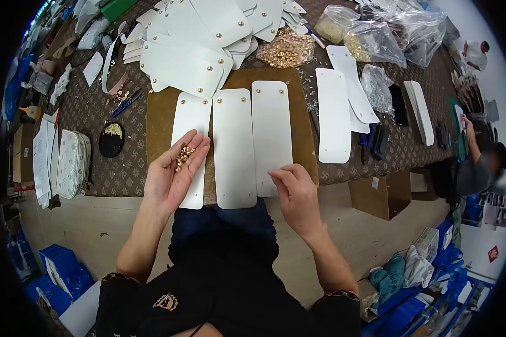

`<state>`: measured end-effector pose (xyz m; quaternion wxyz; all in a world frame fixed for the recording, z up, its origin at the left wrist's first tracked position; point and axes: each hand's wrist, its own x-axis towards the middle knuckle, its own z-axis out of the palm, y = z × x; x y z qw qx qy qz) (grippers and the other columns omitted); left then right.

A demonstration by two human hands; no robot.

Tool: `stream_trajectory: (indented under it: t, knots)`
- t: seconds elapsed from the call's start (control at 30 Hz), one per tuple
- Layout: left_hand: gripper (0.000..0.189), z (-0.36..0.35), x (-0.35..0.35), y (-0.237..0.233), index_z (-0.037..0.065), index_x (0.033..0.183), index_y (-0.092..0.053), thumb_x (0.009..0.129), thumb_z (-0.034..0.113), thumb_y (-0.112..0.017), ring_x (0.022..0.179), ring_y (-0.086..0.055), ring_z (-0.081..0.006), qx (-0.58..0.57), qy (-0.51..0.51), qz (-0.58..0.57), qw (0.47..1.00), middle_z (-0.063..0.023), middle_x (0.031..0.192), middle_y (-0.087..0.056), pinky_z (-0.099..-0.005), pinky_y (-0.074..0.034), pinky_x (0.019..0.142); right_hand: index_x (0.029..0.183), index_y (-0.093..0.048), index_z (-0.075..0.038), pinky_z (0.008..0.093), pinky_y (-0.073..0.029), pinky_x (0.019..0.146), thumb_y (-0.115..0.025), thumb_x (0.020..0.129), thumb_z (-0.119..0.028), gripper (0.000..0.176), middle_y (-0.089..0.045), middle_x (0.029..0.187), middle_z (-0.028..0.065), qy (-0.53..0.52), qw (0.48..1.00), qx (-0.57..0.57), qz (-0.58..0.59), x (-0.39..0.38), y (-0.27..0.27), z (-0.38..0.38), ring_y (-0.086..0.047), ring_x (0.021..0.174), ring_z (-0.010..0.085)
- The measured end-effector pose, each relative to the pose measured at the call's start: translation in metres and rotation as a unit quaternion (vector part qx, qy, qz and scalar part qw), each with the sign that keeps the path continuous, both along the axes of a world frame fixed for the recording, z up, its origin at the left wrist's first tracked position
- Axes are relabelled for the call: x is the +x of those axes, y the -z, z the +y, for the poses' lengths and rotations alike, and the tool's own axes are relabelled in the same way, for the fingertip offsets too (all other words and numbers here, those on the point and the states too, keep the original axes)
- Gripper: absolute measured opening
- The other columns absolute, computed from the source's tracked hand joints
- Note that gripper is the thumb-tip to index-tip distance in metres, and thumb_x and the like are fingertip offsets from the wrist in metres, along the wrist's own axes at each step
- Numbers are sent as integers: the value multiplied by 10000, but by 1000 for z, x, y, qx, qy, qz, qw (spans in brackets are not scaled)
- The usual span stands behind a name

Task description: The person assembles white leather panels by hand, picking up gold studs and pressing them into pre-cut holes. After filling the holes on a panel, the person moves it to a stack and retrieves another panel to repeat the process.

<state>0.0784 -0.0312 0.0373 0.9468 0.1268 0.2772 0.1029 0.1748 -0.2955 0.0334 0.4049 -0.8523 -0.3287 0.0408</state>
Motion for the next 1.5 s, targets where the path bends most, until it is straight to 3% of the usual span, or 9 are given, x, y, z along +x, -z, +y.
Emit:
stream_trajectory:
  t: [0.2,0.53,0.8,0.93,1.1,1.17,1.3,1.4,1.5]
  knots:
    - [474,-4,-5,-5,-150,1512,-328,1085,45,-386,1380,-519,-397,5,25,7,1000,-295,1456,-499,-453,-456,1208,1049,-703,3,398,-525,736,-687,910,37,144,-641,940,135,62,994,-41,-80,0,5,-19,-644,865,319]
    - [427,-8,-6,1,-128,1487,-381,1114,80,-404,1253,-624,-307,26,47,28,998,-274,1390,-558,-354,-566,1086,1050,-719,4,386,-529,746,-704,902,42,153,-645,946,127,32,995,-23,-97,-2,17,-30,-643,863,306]
    - [406,0,-13,10,-64,1476,-456,1130,145,-421,1049,-688,-209,59,90,12,994,-158,1202,-675,-301,-604,948,1020,-734,-3,371,-532,736,-743,876,43,151,-658,947,114,25,999,15,-28,0,15,-32,-652,853,280]
    - [384,4,-17,10,-55,1434,-477,1133,180,-436,1008,-687,-189,89,97,34,991,-142,1166,-682,-280,-601,886,1004,-736,1,359,-529,723,-751,875,34,134,-660,944,117,9,998,13,-68,0,18,-29,-654,846,279]
    - [341,14,-25,13,-48,1372,-514,1128,183,-454,933,-683,-172,114,92,45,988,-115,1101,-696,-264,-593,844,1002,-730,15,338,-522,701,-757,877,32,129,-663,941,116,9,1000,3,-21,2,12,-29,-655,823,257]
    - [295,19,-29,14,-21,1280,-583,1124,206,-478,845,-673,-150,108,100,45,988,-89,1017,-710,-241,-570,744,1000,-730,16,331,-519,691,-756,878,36,126,-663,938,113,20,1000,3,4,1,8,-26,-655,807,239]
    - [298,30,-43,25,-9,1221,-636,1106,249,-541,761,-652,-115,108,111,33,987,-50,918,-713,-216,-565,684,979,-730,19,310,-507,658,-755,878,45,107,-660,914,106,45,998,6,52,3,-1,-20,-641,747,185]
    - [273,36,-47,15,21,1169,-695,1070,263,-618,647,-568,-65,121,94,95,984,0,784,-665,-174,-484,562,948,-723,28,295,-493,643,-763,870,43,89,-653,873,102,39,997,-11,66,5,-4,-21,-620,708,167]
    - [278,42,-54,16,21,1177,-698,1067,265,-624,624,-525,-61,136,81,98,983,11,777,-651,-181,-447,541,914,-704,44,281,-472,628,-772,864,37,85,-642,831,94,38,996,-30,80,8,0,-21,-592,686,157]
